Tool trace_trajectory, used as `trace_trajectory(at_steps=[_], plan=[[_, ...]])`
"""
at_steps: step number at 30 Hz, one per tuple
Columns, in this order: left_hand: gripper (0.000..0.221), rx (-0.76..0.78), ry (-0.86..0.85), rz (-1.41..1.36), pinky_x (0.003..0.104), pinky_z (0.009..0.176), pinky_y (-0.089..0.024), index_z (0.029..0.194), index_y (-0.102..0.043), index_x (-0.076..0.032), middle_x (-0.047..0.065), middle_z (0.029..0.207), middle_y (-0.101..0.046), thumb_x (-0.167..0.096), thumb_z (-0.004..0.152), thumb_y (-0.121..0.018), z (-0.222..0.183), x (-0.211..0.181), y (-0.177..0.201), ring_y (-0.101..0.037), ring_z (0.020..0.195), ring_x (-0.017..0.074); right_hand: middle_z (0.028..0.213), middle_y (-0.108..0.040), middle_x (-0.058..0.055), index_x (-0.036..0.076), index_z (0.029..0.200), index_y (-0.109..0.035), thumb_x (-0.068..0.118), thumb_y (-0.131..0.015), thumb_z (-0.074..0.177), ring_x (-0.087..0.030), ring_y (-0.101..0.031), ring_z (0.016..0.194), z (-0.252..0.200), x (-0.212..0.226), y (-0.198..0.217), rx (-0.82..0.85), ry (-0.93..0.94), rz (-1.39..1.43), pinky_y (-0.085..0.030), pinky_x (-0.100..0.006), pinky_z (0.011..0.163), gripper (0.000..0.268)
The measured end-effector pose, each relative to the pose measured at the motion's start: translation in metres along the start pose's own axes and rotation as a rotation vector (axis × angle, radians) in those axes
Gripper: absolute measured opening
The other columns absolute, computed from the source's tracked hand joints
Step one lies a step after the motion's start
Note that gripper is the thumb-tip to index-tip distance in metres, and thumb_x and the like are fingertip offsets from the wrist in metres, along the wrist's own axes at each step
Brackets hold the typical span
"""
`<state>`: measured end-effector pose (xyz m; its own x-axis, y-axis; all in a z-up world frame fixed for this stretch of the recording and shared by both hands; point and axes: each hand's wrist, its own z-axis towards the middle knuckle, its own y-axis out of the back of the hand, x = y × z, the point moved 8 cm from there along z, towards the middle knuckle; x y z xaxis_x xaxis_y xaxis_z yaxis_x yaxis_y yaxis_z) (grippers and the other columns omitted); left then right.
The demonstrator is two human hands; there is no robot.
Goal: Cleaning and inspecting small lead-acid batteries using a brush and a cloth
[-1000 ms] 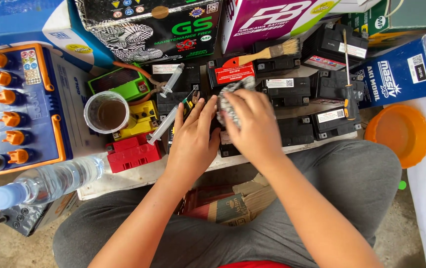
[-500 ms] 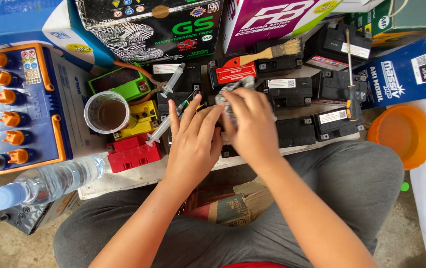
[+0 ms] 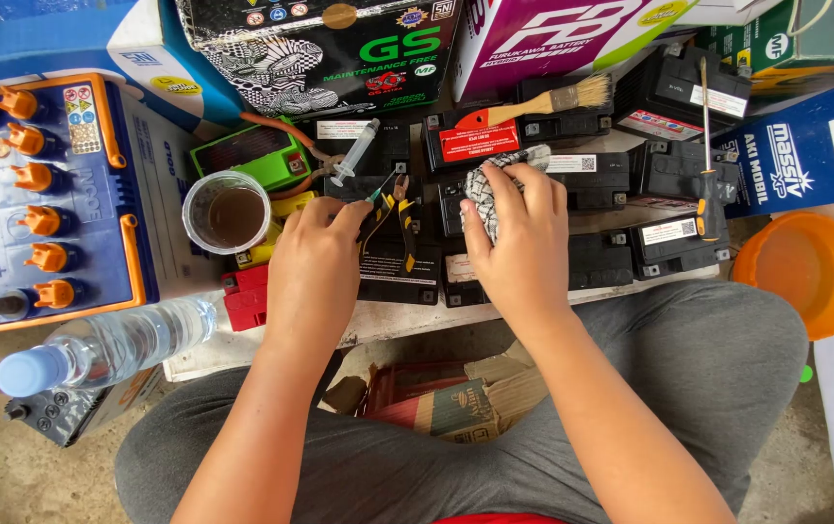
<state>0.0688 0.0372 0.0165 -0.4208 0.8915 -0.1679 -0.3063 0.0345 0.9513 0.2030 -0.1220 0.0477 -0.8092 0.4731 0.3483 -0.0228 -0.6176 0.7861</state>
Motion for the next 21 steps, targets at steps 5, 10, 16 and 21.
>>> trace_trajectory(at_steps=[5, 10, 16, 21], plan=[[0.030, -0.022, 0.028, -0.044, 0.035, 0.072, -0.060, 0.119, -0.072, -0.024, 0.002, 0.099, -0.064, -0.013, 0.090, -0.071, 0.002, 0.005, -0.006, -0.071, 0.087, 0.0255, 0.110, -0.055, -0.012, 0.001, 0.120, -0.070, 0.021, -0.075, 0.097, -0.035, -0.059, 0.105, 0.002, -0.011, -0.003, -0.014, 0.056, 0.023, -0.050, -0.045, 0.092, 0.031], [0.031, -0.106, 0.014, -0.147, 0.038, 0.073, -0.060, 0.121, -0.073, -0.020, 0.006, 0.098, -0.064, -0.013, 0.091, -0.072, 0.001, 0.006, -0.004, -0.070, 0.086, 0.0290, 0.108, -0.053, -0.011, 0.004, 0.117, -0.066, 0.021, -0.074, 0.094, -0.034, -0.058, 0.099, 0.003, -0.015, -0.011, -0.045, 0.080, -0.021, -0.050, -0.046, 0.084, 0.029], [0.031, -0.219, 0.003, -0.238, 0.040, 0.072, -0.059, 0.123, -0.076, -0.018, 0.007, 0.097, -0.061, -0.008, 0.094, -0.072, -0.003, 0.008, -0.007, -0.067, 0.086, 0.0286, 0.107, -0.051, -0.011, 0.004, 0.115, -0.061, 0.021, -0.072, 0.095, -0.035, -0.057, 0.095, 0.004, -0.012, -0.011, -0.041, 0.103, -0.043, -0.049, -0.046, 0.079, 0.028], [0.034, -0.239, -0.017, -0.300, 0.038, 0.075, -0.059, 0.123, -0.078, -0.018, 0.007, 0.097, -0.062, -0.004, 0.092, -0.075, -0.003, 0.012, -0.015, -0.067, 0.086, 0.0286, 0.106, -0.049, -0.011, 0.004, 0.112, -0.059, 0.022, -0.070, 0.095, -0.036, -0.057, 0.093, 0.005, -0.012, -0.012, -0.036, 0.105, -0.048, -0.049, -0.046, 0.076, 0.026]])
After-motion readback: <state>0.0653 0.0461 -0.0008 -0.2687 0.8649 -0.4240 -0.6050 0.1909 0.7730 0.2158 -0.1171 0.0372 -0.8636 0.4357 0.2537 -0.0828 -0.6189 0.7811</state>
